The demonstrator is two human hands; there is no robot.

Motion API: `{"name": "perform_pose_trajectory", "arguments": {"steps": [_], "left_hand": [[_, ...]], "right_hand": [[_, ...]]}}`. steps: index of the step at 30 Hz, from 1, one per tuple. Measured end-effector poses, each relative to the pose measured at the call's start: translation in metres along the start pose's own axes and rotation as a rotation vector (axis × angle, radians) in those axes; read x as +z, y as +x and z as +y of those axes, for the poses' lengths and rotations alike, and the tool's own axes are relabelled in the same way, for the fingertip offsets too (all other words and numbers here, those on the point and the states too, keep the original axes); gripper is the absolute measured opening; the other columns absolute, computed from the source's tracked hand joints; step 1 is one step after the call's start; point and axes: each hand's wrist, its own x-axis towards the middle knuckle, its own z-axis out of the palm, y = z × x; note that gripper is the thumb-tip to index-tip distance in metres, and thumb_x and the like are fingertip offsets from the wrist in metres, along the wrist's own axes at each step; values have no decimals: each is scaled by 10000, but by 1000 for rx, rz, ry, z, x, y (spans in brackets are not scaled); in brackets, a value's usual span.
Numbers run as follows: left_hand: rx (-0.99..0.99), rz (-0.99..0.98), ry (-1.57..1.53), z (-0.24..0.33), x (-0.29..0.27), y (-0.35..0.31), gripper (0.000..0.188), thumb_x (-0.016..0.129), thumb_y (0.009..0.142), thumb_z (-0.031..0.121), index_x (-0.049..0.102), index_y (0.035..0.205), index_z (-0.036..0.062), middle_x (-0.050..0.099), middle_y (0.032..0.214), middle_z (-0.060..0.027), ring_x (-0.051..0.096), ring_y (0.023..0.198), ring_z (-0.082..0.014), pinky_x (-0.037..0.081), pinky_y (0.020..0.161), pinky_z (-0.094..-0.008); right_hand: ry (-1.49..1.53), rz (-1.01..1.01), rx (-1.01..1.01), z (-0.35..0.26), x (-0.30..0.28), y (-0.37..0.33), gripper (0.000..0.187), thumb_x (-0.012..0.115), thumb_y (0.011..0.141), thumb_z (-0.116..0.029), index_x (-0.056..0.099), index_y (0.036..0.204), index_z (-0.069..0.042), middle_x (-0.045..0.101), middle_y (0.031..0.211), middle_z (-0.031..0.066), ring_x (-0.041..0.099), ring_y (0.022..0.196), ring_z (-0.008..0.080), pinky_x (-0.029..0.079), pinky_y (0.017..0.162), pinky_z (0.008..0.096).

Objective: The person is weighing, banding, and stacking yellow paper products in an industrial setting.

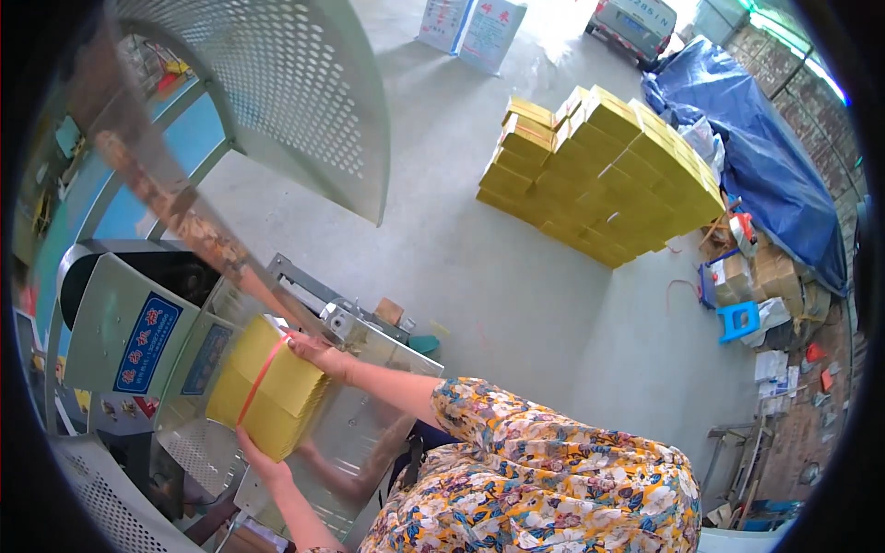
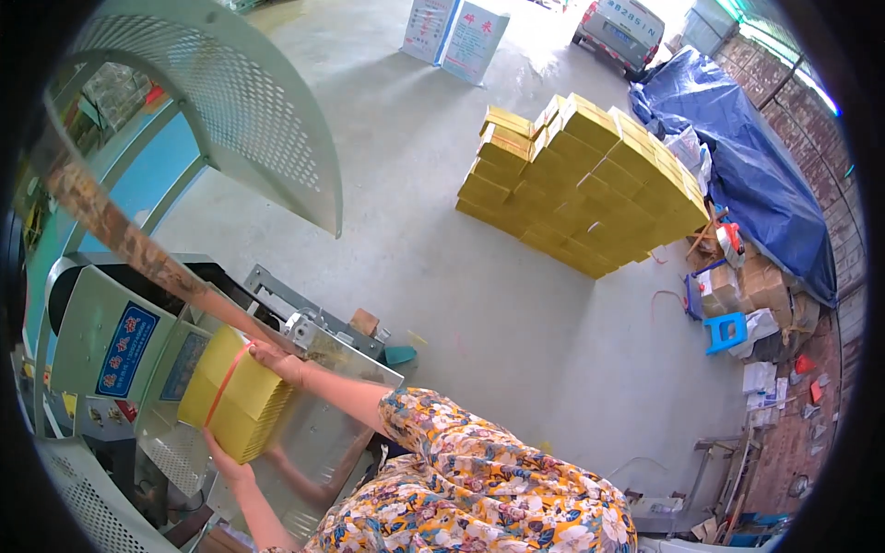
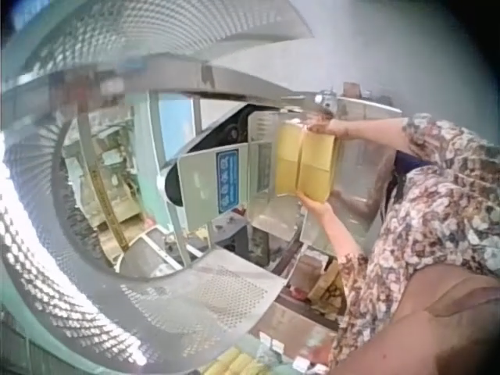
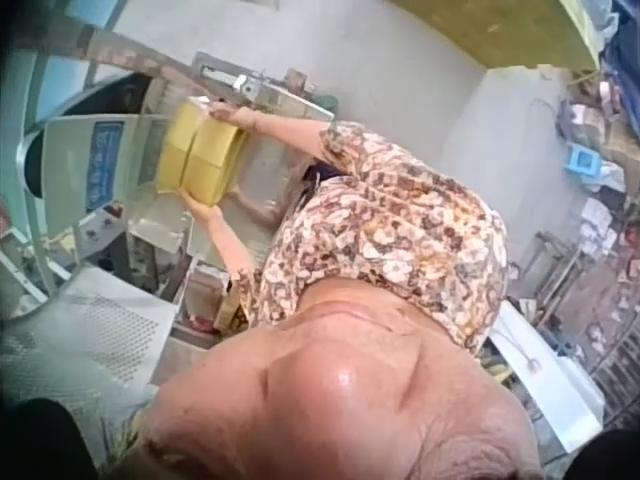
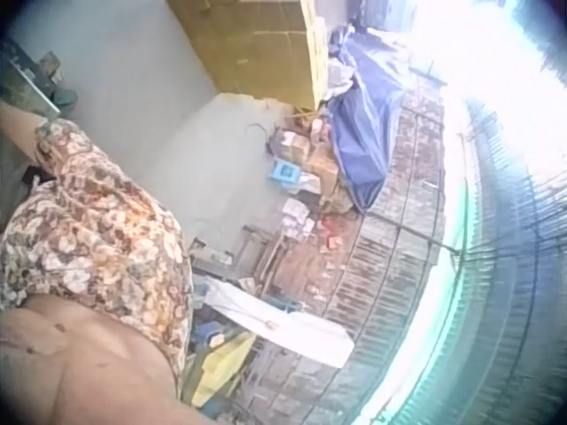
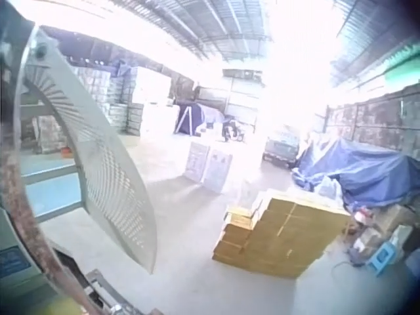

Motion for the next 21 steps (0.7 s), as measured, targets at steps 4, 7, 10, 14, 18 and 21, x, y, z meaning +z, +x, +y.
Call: {"name": "perform_pose_trajectory", "arguments": {"steps": [4,7,10,14,18,21], "left_hand": [[38,112,52,0,-9,-3,650,428,1005,487,383,1441,6,445,1441,-112,431,1325,-231,337,1094,-380],[4,64,-28,5,-33,-19,624,439,1007,467,402,1431,11,471,1423,-120,456,1302,-236,358,1078,-383],[112,150,122,-6,-42,-40,545,427,1018,401,448,1402,15,504,1389,-133,493,1263,-247,384,1063,-383],[154,215,180,-1,-24,-91,512,362,1049,373,453,1401,12,513,1388,-88,501,1260,-209,388,1069,-344],[205,432,363,-25,-19,-132,513,352,1052,395,525,1319,-7,564,1308,-98,536,1193,-186,425,1005,-319],[122,427,437,-34,-31,-149,514,350,1052,376,598,1187,-54,638,1153,-105,589,1042,-185,451,918,-325]], "right_hand": [[105,-72,24,-11,15,-3,773,407,962,-624,346,1487,-60,433,1468,112,385,1355,207,287,1115,324],[58,-104,-67,-47,24,-16,693,451,973,-519,343,1489,-70,434,1466,125,387,1356,224,283,1124,330],[73,-169,-102,-48,21,-11,595,503,972,-305,337,1492,-69,445,1460,153,412,1347,245,292,1127,343],[253,-169,113,-47,9,-63,560,486,1007,-409,441,1411,-23,580,1223,64,494,1156,138,402,1009,304],[148,-249,-1,-36,4,-101,588,460,1027,-348,313,1498,-28,425,1467,75,395,1334,164,301,1108,302],[-44,-227,-56,-22,17,-115,535,458,1012,-357,420,1434,-31,501,1412,125,490,1271,217,373,1045,328]]}}
